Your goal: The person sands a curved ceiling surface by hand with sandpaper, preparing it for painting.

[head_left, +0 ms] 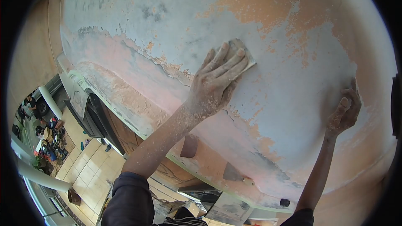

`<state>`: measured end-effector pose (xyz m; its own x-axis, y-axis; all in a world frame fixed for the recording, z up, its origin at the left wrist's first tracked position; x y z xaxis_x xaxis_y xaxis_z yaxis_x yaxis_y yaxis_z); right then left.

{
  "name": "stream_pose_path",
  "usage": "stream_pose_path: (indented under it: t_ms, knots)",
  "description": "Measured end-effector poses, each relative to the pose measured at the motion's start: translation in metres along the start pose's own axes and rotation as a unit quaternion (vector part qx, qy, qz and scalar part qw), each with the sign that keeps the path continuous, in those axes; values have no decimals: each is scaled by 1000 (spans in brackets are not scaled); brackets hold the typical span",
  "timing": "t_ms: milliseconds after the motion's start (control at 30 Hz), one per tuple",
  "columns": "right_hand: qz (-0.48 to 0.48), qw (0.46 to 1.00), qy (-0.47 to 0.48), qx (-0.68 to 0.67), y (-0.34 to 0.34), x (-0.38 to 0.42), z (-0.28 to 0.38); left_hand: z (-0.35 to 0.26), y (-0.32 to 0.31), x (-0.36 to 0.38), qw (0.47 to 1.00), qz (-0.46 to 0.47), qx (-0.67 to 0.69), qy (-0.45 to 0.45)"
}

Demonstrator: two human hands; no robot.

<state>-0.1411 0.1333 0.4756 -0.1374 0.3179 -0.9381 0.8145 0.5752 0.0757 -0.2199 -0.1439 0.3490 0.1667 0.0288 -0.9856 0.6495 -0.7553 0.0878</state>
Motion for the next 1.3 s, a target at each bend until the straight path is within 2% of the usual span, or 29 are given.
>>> stream_pose_path:
  t_ms: [67, 100, 133, 167, 200, 267, 333, 367, 433, 500, 600, 633, 667, 700, 733, 767, 800, 900, 1000, 1033, 1067, 1133, 1200, 1300]
  knots:
    - [11, 1000, -8, -5, -3, -1, 3, -30, -3, 27, 993, 116, 7, -28]
    - [0, 999, -2, -45, -3, 2, 8, -6, 3, 32, 973, 147, 95, 148]
    - [-12, 996, 4, -85, -8, 9, 17, 11, 11, 44, 915, 173, 177, 318]
    - [-24, 992, 9, -125, -11, 16, 30, 14, 12, 58, 865, 157, 269, 394]
    - [3, 984, -30, -177, -21, 26, 43, 17, 13, 72, 802, 125, 350, 468]
    - [78, 938, -130, -312, -48, 42, 77, 15, 20, 75, 733, -25, 528, 428]
    - [174, 832, -265, -455, -87, 58, 108, 3, 17, 83, 708, 4, 551, 442]
    - [219, 759, -338, -511, -104, 67, 123, -4, 15, 87, 695, 19, 562, 449]
    - [290, 676, -392, -552, -129, 74, 144, -8, 13, 92, 702, 28, 551, 451]
    - [346, 667, -386, -534, -141, 77, 157, -7, 12, 98, 703, 25, 541, 461]
    - [431, 663, -367, -489, -150, 90, 164, -22, 18, 88, 755, 61, 516, 399]
    - [458, 666, -357, -468, -154, 96, 162, -23, 20, 87, 804, 85, 461, 366]
    - [461, 643, -383, -477, -157, 106, 160, -21, 21, 89, 848, 107, 403, 327]
    - [462, 659, -370, -463, -156, 105, 160, -22, 22, 88, 886, 125, 344, 286]
    - [464, 674, -357, -450, -154, 103, 160, -23, 24, 87, 883, 120, 349, 289]
    - [466, 688, -345, -436, -152, 99, 161, -22, 32, 85, 906, 99, 312, 268]
    - [485, 721, -317, -381, -147, 92, 161, -20, 41, 85, 927, 77, 272, 247]
    - [433, 868, -119, -211, -122, 37, 158, 18, 63, 116, 967, 7, 114, 227]
    - [194, 970, 28, -143, -87, -17, 135, 43, 74, 151, 979, -36, -54, 193]
    - [133, 981, 104, -98, -80, -28, 128, 44, 77, 157, 977, -42, -108, 179]
    - [80, 977, 189, -50, -74, -32, 123, 40, 76, 158, 982, -39, -103, 155]
    - [82, 978, 185, 44, -79, -35, 104, 29, 72, 156, 989, -26, -89, 111]
    - [68, 979, 167, 90, -88, -32, 85, 34, 66, 152, 986, 8, -102, 131]
    - [118, 967, 193, 120, -103, -25, 87, 41, 62, 154, 981, 21, -93, 167]
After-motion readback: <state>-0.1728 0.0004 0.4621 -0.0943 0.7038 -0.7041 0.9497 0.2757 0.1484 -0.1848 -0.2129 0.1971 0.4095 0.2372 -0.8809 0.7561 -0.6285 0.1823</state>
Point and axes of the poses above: each hand's wrist, its own x-axis away from the middle knuckle, its own y-axis out of the back of the hand, z = x × y, the point moved 10 cm from there along -x, towards the middle knuckle, and after that the axes turned 3 degrees about -x, right-handed, at the moved point
